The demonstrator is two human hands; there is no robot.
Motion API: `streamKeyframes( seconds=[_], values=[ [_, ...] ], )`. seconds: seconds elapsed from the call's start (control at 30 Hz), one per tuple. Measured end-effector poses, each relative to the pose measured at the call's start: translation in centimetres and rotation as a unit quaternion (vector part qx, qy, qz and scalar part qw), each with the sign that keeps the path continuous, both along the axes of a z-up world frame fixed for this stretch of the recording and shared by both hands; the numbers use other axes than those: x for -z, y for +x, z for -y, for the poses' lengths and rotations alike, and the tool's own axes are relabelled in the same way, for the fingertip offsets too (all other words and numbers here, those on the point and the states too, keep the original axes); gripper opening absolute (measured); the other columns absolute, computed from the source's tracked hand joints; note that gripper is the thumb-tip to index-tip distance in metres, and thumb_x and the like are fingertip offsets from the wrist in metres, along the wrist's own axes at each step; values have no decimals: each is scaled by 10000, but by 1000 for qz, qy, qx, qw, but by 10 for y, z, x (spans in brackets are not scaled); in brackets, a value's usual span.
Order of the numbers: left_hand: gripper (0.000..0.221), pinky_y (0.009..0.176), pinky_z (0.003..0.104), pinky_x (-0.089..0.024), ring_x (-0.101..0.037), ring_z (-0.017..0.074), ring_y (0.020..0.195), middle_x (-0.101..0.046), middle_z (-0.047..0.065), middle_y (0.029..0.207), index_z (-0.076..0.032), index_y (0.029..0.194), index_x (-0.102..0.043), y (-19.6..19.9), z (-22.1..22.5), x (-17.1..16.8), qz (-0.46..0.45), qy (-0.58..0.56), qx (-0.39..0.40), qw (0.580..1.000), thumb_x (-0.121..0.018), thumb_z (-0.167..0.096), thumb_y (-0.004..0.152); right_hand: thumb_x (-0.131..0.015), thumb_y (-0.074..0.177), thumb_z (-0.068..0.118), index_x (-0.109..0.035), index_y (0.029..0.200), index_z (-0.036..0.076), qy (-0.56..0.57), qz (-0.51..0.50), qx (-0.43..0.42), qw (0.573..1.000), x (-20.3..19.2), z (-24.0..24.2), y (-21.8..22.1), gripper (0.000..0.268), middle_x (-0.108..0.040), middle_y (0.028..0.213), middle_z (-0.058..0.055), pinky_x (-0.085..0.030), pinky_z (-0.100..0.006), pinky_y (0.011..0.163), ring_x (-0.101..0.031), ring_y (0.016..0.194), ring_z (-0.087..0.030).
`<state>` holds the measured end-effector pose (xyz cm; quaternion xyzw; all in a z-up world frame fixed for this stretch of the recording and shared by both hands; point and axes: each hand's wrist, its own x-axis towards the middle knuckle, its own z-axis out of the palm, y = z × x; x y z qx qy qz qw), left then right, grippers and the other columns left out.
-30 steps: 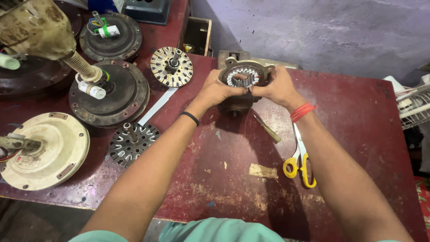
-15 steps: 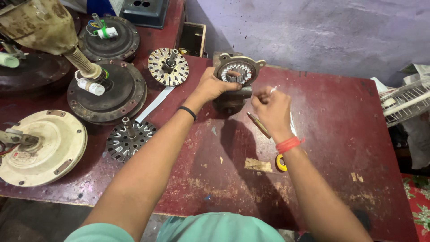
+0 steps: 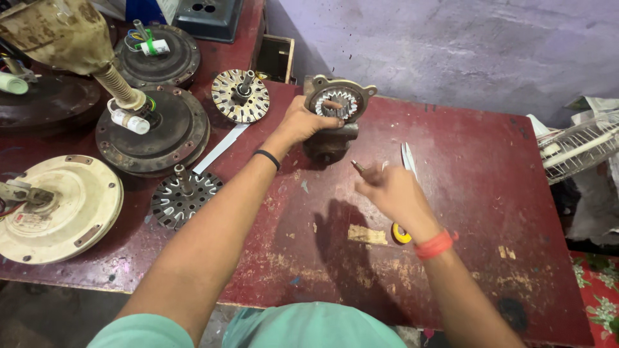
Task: The person winds copper wire by hand into the slots of a motor stator, repeatedly inserting and adjusting the wire to fill the coil slots. The person uses a small tool to help seat the wire and occasionally rotates the stator to access different slots.
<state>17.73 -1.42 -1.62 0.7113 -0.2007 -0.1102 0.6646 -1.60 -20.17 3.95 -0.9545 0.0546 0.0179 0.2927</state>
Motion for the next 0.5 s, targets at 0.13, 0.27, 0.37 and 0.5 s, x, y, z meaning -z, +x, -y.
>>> streamKeyframes(
  seconds=[0.13, 0.27, 0.37, 0.5],
  values=[
    [393, 866, 278, -563, -710, 114, 916, -791, 46, 989, -63, 1067, -795, 1, -3, -2, 0, -13, 39, 999, -903, -128, 694, -852, 781, 290, -718, 1019, -27, 57, 158, 52, 984, -6, -29, 32, 419, -767, 889, -196, -591, -359, 724, -774, 813, -274],
    [499, 927, 287, -542, -687, 121, 1003, -768, 40, 1072, -57, 1151, -754, -9, -9, -13, 1, -26, 43, 999, -915, -131, 684, -853, 781, 210, -712, 955, -18, 62, 186, 92, 976, -1, -46, 50, 319, -770, 847, -171, -585, -359, 711, -772, 781, -260],
    [694, 955, 333, -502, -611, 172, 1095, -631, 63, 1179, -56, 1273, -622, -36, -8, -24, 83, -75, -100, 989, -888, -88, 633, -812, 804, 156, -710, 954, -8, 100, 168, 116, 974, 6, -45, 52, 245, -780, 823, -153, -582, -350, 692, -776, 742, -237],
    [436, 1075, 436, -471, -556, 284, 1220, -606, 150, 1187, -34, 1165, -644, -107, -4, -21, 351, 15, -356, 866, -700, -39, 733, -771, 820, 127, -726, 968, 13, 140, 115, 133, 974, 13, -37, 52, 192, -786, 797, -137, -580, -325, 667, -776, 692, -203]
  ],
)
